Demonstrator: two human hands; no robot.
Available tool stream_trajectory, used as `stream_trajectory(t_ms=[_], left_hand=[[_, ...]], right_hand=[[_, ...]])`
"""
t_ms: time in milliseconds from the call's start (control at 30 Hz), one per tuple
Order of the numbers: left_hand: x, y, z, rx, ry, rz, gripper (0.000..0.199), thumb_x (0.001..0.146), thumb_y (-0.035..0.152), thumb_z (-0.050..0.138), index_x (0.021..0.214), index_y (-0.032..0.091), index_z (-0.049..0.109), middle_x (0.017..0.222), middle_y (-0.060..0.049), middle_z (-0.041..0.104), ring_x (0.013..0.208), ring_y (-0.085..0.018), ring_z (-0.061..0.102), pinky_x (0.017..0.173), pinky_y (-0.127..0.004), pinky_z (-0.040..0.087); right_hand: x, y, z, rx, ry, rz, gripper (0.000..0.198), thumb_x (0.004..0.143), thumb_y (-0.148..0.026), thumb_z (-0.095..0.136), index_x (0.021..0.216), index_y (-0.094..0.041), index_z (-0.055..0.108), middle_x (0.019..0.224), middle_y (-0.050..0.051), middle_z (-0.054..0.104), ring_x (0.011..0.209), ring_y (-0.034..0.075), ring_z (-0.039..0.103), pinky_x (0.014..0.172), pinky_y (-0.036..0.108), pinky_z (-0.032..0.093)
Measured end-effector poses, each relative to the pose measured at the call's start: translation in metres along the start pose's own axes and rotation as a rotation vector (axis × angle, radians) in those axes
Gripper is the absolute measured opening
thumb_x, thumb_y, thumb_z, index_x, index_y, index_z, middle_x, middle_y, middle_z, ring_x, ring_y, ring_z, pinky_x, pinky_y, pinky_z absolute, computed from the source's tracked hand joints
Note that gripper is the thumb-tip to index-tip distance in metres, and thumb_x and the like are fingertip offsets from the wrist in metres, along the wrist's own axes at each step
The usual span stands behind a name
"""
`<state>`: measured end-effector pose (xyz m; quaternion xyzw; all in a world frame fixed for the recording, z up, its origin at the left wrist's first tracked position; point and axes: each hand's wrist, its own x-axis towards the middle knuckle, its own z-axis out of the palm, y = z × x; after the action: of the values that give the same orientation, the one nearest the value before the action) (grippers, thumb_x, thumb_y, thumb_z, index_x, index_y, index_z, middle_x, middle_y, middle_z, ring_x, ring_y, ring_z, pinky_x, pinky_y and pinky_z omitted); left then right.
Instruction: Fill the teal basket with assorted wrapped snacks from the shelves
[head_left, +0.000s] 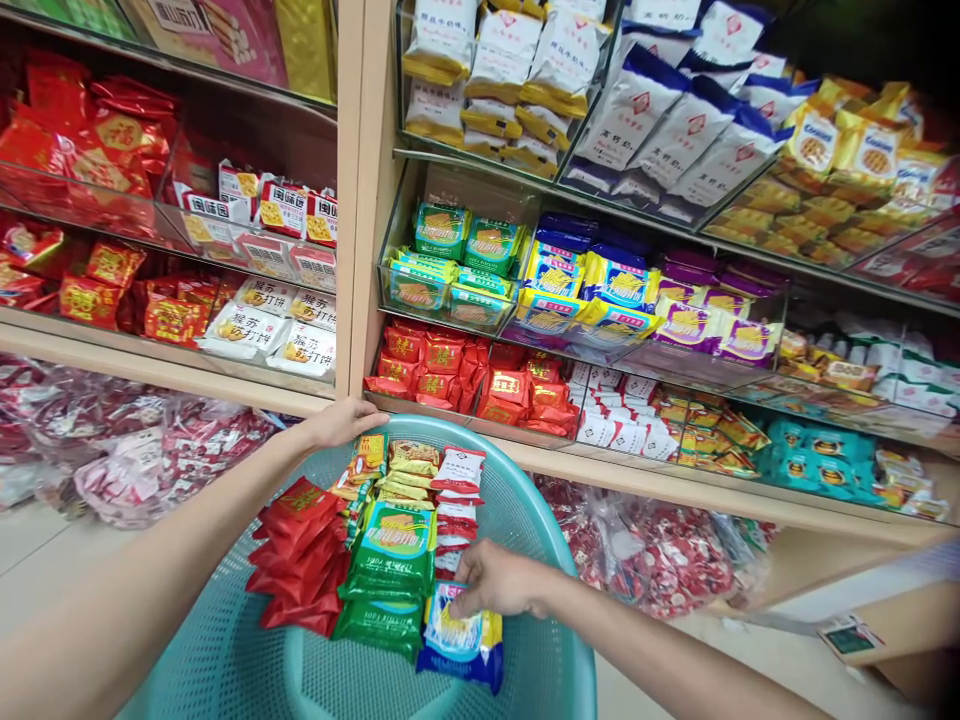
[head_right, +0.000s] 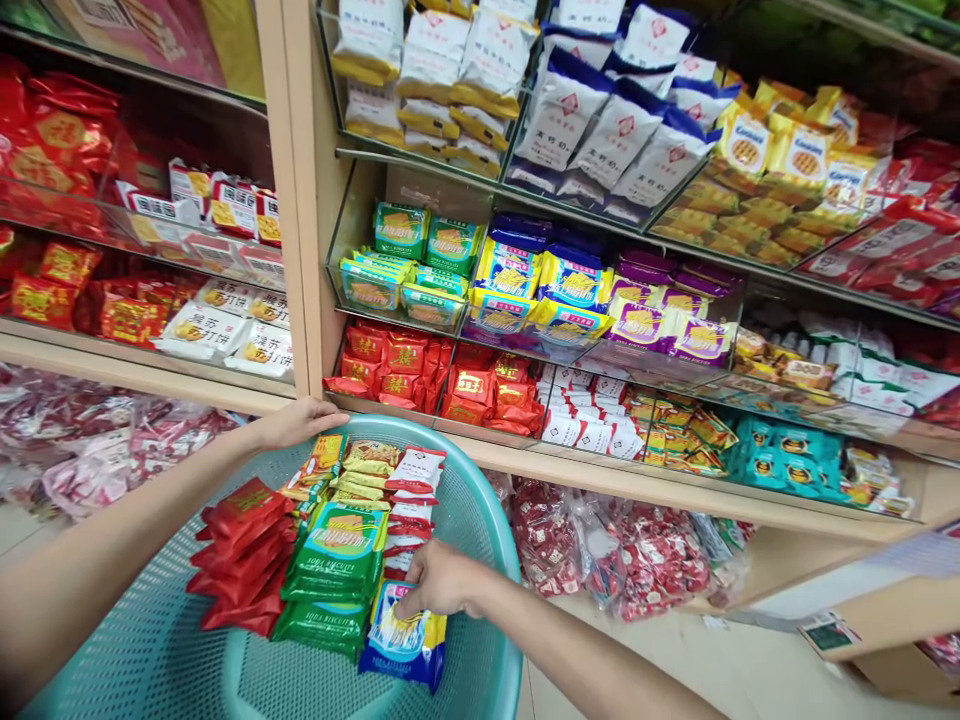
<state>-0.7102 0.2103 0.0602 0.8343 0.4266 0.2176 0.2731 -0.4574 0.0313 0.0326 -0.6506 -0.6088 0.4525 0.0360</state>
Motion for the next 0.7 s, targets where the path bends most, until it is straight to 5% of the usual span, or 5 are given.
stream_trajectory(t_ms=[133, 233, 433, 533, 700], left_hand=[[-0.001, 0.000, -0.001, 0.014, 0.003, 0.025, 0.050, 0.075, 0.062, 0.038, 0.065, 0.016, 0.053, 0.062, 0.000, 0.044, 0.060, -0.015, 0.041, 0.056, -0.026, 0.031], [-0.001, 0.001, -0.002, 0.024, 0.015, 0.031, 0.049, 0.076, 0.062, 0.039, 0.062, 0.016, 0.052, 0.060, 0.000, 0.045, 0.059, -0.015, 0.041, 0.055, -0.026, 0.032], [0.001, 0.000, 0.000, 0.025, 0.022, 0.000, 0.050, 0.073, 0.064, 0.039, 0.061, 0.017, 0.052, 0.060, -0.001, 0.046, 0.059, -0.016, 0.042, 0.054, -0.025, 0.032], [0.002, -0.001, 0.001, 0.021, 0.029, 0.026, 0.050, 0.074, 0.063, 0.040, 0.060, 0.017, 0.052, 0.060, -0.001, 0.045, 0.058, -0.015, 0.040, 0.053, -0.025, 0.032], [0.002, 0.000, 0.001, 0.021, 0.040, 0.045, 0.047, 0.075, 0.060, 0.041, 0.062, 0.017, 0.053, 0.060, 0.000, 0.044, 0.058, -0.014, 0.040, 0.053, -0.024, 0.032]], right_hand=[[-0.004, -0.004, -0.001, -0.227, 0.024, -0.071, 0.024, 0.060, -0.025, 0.076, 0.060, -0.016, 0.054, 0.054, -0.008, 0.040, 0.055, 0.008, 0.037, 0.049, 0.022, 0.026], [-0.017, -0.013, -0.002, -0.468, 0.061, -0.114, 0.020, 0.067, -0.032, 0.072, 0.074, -0.016, 0.063, 0.067, -0.002, 0.057, 0.066, 0.015, 0.052, 0.058, 0.025, 0.036], [-0.044, -0.030, 0.020, -0.723, 0.193, -0.105, 0.075, 0.060, -0.045, 0.078, 0.122, -0.012, 0.052, 0.121, 0.020, 0.057, 0.113, 0.038, 0.050, 0.096, 0.055, 0.036], [-0.043, -0.028, 0.033, -0.815, 0.126, -0.098, 0.099, 0.051, -0.038, 0.085, 0.134, -0.012, 0.038, 0.124, 0.022, 0.053, 0.114, 0.040, 0.050, 0.095, 0.057, 0.038], [-0.037, -0.022, 0.040, -0.890, 0.142, -0.123, 0.093, 0.053, -0.018, 0.083, 0.134, -0.016, 0.038, 0.124, 0.022, 0.052, 0.109, 0.037, 0.053, 0.082, 0.048, 0.050]])
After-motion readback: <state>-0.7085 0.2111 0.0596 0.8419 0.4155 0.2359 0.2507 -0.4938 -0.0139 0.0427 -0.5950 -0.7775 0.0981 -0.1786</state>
